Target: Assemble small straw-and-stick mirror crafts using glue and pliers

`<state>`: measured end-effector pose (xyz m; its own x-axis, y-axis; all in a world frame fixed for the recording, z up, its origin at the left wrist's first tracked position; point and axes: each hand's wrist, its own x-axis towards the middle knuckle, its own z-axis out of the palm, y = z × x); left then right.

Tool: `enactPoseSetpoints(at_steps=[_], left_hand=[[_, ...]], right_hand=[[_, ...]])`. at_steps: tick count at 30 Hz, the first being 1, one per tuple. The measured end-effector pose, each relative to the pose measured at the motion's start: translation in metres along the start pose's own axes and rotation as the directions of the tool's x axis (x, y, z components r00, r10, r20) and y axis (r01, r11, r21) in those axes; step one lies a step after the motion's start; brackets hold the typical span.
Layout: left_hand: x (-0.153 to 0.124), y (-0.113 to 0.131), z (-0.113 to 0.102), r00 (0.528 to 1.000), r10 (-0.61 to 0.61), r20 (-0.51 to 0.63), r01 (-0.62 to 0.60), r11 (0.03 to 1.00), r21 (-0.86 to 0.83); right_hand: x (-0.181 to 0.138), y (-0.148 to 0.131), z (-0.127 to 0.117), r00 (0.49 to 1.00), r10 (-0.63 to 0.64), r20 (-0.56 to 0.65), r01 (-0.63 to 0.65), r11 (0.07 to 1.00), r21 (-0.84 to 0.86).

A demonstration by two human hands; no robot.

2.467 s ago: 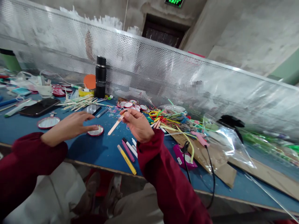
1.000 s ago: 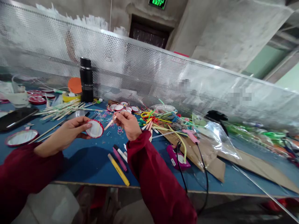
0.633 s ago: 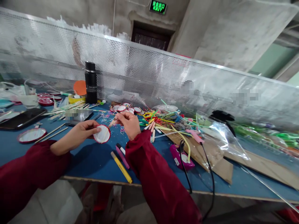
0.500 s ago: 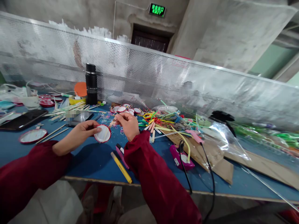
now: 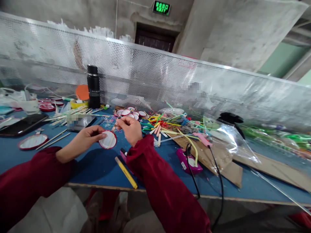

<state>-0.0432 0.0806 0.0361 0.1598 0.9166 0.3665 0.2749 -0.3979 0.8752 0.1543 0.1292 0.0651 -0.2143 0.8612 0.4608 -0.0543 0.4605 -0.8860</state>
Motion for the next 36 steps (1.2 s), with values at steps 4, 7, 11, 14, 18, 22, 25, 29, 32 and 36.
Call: enactPoseSetpoints(at_steps=[4,7,11,14,18,22,25,29,32,36], left_hand=[[0.0002,0.0014,0.0007,1.000,-0.006,0.011,0.006,1.000,-0.008],[0.0006,0.0006,0.0009,1.000,-0.012,0.010,0.012,1.000,-0.007],[0.0015,-0.0011,0.0005,1.000,-0.019,0.000,0.019,1.000,0.007],[0.0017,-0.0008,-0.0001,1.000,-0.019,-0.007,0.019,0.999,0.025],[0.0015,0.0008,0.0000,1.000,-0.016,-0.018,0.016,0.999,0.029],[0.0012,0.0020,0.0006,1.000,-0.016,-0.016,0.016,1.000,0.027],[0.0010,0.0030,0.0006,1.000,-0.014,-0.022,0.015,0.999,0.037],[0.0009,0.0042,0.0000,1.000,-0.008,-0.026,0.009,0.998,0.060],[0.0009,0.0046,0.0000,1.000,-0.012,-0.026,0.014,0.997,0.071],[0.0011,0.0050,0.0003,0.999,-0.016,-0.028,0.018,0.998,0.060]], right_hand=[[-0.0006,0.0008,0.0005,1.000,-0.018,0.015,0.018,1.000,-0.022],[-0.0014,0.0006,0.0012,1.000,-0.019,0.019,0.020,0.999,-0.035],[-0.0030,-0.0006,0.0025,0.999,-0.030,0.036,0.031,0.999,-0.023],[-0.0038,-0.0011,0.0035,0.999,-0.032,0.038,0.033,0.999,-0.024],[-0.0044,-0.0010,0.0042,0.999,-0.018,0.041,0.020,0.999,-0.029],[-0.0046,-0.0012,0.0047,0.999,-0.009,0.044,0.011,0.999,-0.049],[-0.0046,-0.0015,0.0053,0.999,-0.012,0.051,0.016,0.998,-0.065],[-0.0047,-0.0017,0.0058,0.998,-0.012,0.058,0.015,0.998,-0.054],[-0.0048,-0.0018,0.0059,0.998,-0.022,0.060,0.024,0.999,-0.039],[-0.0047,-0.0023,0.0061,0.998,-0.023,0.060,0.025,0.999,-0.041]])
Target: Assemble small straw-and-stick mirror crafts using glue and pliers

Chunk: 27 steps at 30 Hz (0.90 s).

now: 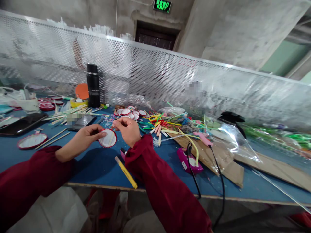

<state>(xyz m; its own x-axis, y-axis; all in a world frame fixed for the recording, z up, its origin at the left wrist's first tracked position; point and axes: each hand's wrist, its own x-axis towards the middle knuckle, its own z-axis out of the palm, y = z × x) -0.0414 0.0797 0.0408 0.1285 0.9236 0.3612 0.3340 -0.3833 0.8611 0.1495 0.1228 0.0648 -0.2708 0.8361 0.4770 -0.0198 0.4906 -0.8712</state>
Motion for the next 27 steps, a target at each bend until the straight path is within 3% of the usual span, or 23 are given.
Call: enactPoseSetpoints(at_steps=[27], left_hand=[[0.0008,0.0017,0.0003,1.000,0.003,-0.011,-0.003,1.000,-0.005]], right_hand=[[-0.0004,-0.0010,0.0018,1.000,0.013,-0.001,-0.013,1.000,-0.010]])
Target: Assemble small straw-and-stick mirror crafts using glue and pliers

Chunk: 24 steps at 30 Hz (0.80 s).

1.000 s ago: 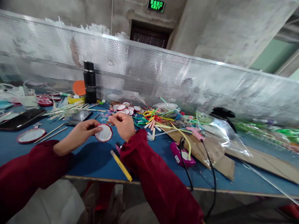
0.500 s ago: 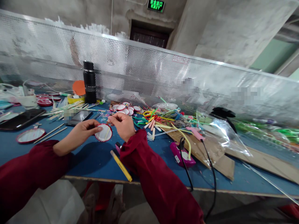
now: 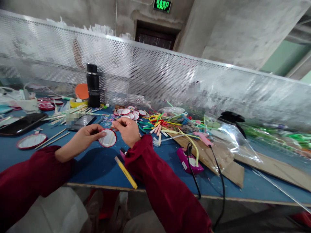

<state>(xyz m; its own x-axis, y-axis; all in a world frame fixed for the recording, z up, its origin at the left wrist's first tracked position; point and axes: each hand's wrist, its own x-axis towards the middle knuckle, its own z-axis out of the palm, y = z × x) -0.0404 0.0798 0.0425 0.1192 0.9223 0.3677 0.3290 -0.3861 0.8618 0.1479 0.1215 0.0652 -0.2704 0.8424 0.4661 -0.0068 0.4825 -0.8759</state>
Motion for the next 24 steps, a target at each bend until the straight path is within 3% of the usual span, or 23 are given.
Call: enactPoseSetpoints(at_steps=[24], left_hand=[[0.0000,-0.0038,0.0011,0.998,-0.067,-0.007,0.066,0.995,-0.079]], right_hand=[[0.0011,0.0035,-0.0006,0.999,0.020,0.035,-0.022,0.999,0.050]])
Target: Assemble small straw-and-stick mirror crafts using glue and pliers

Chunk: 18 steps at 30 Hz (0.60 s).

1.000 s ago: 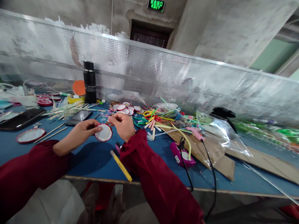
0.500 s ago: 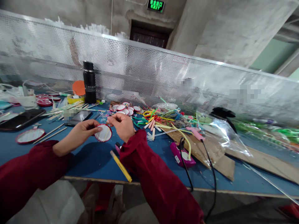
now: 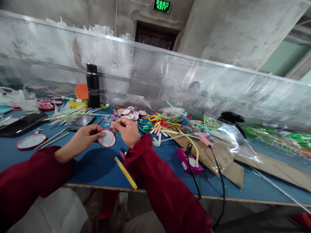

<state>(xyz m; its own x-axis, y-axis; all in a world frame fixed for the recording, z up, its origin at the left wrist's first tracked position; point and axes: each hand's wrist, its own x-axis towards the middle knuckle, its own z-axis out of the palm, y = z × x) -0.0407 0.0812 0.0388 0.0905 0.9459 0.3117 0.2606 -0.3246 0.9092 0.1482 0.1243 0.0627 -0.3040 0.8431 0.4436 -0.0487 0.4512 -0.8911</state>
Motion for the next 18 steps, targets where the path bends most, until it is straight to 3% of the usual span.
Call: enactPoseSetpoints(at_steps=[12,18], left_hand=[[-0.0001,-0.0016,0.0017,0.999,-0.032,0.000,0.032,0.998,-0.059],[-0.0019,-0.0008,0.0025,1.000,0.029,0.010,-0.028,0.997,-0.075]], right_hand=[[0.0008,0.0005,-0.0003,1.000,-0.012,0.022,0.011,1.000,0.014],[0.0008,0.0002,0.0000,1.000,-0.007,0.008,0.007,0.999,0.036]])
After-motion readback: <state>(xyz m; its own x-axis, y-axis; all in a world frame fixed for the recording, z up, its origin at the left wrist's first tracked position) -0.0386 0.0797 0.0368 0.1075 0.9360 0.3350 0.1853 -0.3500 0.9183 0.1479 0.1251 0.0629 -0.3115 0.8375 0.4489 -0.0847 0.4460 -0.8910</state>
